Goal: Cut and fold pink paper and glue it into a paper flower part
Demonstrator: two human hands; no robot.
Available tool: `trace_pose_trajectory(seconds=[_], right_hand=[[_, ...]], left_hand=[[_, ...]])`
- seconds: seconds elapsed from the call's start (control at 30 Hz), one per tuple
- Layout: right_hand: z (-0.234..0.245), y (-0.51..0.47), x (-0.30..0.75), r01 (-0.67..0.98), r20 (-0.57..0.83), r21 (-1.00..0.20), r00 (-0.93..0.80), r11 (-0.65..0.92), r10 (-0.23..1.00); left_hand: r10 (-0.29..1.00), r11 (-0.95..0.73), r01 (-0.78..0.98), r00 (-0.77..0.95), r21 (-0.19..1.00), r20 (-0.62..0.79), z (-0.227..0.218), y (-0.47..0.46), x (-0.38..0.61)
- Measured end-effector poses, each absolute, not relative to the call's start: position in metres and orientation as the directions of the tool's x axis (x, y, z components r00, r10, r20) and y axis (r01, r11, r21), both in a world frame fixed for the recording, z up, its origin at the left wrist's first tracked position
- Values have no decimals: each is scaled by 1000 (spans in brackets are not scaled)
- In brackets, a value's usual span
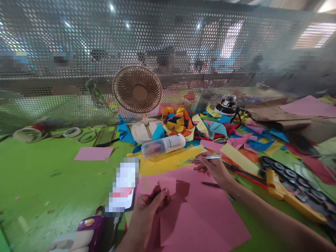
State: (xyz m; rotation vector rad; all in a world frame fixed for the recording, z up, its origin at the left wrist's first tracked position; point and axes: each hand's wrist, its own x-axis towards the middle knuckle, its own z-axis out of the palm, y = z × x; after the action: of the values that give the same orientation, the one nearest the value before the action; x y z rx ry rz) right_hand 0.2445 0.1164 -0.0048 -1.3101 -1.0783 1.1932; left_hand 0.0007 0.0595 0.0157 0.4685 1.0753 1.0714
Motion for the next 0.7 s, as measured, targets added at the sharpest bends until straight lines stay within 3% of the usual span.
trace_pose_trajectory(seconds=[0.7], right_hand=[[-13,119,244,-52,-111,-993,99,-106,989]], left_hand=[[870,456,-448,44,769,-490,24,60,3]])
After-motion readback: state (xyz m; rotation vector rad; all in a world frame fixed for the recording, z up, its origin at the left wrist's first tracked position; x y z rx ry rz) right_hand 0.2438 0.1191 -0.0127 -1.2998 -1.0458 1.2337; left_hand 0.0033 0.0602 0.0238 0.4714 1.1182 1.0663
